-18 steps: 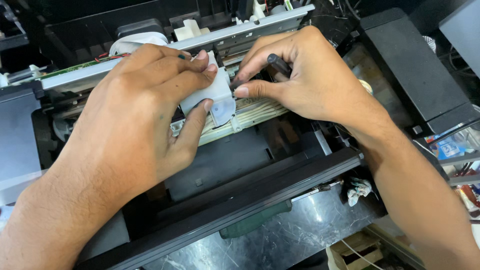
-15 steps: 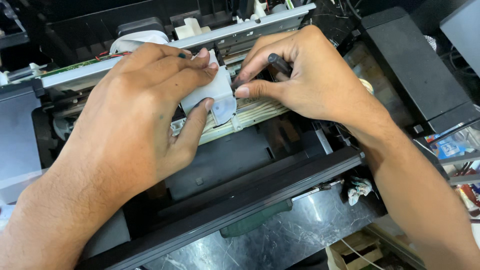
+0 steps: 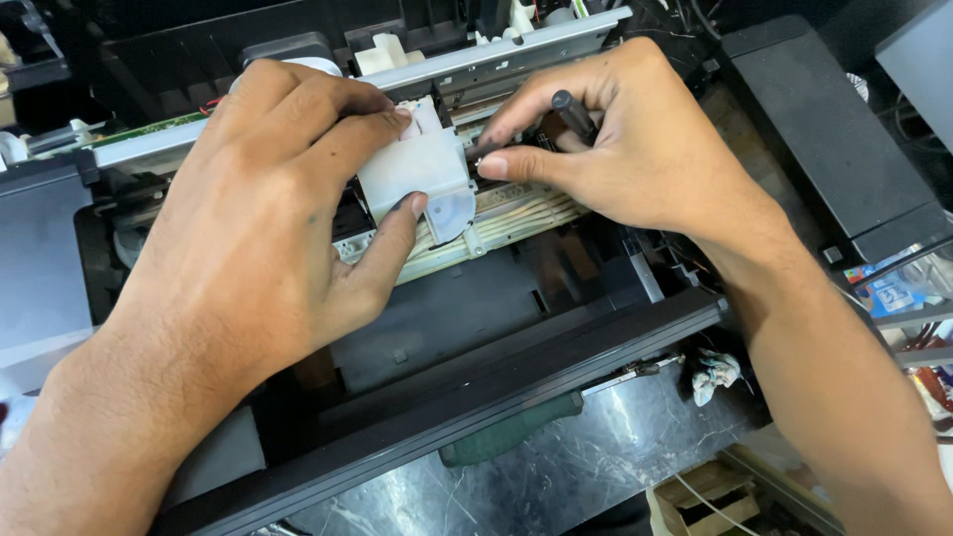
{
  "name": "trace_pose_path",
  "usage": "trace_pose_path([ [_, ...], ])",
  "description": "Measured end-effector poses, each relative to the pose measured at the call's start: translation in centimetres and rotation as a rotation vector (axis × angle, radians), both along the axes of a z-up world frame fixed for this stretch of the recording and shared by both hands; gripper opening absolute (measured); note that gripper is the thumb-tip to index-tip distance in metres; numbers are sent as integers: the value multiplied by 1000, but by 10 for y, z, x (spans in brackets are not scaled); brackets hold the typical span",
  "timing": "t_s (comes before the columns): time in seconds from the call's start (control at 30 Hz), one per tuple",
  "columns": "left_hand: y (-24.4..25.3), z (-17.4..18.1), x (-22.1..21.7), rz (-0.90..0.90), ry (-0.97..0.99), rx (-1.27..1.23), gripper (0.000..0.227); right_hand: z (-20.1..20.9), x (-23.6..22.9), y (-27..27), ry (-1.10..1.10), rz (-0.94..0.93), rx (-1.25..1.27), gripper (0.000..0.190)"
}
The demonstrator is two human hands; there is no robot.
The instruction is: The person repairs an Epson printer by manipulating internal components. They use a screwdriver to remove screws and a white cloth to clean parts inside the device. The person also handles a white plastic component and a bundle of wires, adjusting them within the printer's mechanism.
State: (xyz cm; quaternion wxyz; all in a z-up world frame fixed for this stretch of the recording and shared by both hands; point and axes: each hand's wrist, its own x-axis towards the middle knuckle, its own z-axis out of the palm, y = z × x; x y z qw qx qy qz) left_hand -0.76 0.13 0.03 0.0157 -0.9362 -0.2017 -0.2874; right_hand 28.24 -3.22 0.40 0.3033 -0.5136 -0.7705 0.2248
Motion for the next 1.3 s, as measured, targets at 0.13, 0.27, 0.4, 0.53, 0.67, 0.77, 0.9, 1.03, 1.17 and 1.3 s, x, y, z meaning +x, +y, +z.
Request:
trace_pose_path([
  [0.13,2,0,0,35,57,74,46,0,1,-2,35,9,2,8],
  [0.27,1,0,0,83,88,123,47,0,3,-3,101,10,39,8],
  [0.4,0,2,-2,32,39,33,48,2,2,-6,122,42,84,10],
  [0.53,0,4,-2,16,29,9,50,-6,6,-3,115,-17,75,15],
  [0.67,1,5,0,24,44,-3,44,-12,10,-1,116,0,72,14],
  [0.77,-3,9,-1,46,53,-39,49,-15,8,-1,118,-34,25,14],
  [0.9,-3,5,-2,57,43,-46,48,-14,5,2,62,-63,1,11],
  [1.03,-2,3,0,36,43,-26,47,-15,4,5,79,24,7,12],
  [1.17,-4,1,1,90,70,-3,49,-13,1,2,14,-57,-77,10],
  [1.3,-9,7,2,37,-20,-112,60,-10,-1,0,15,-90,-93,15],
])
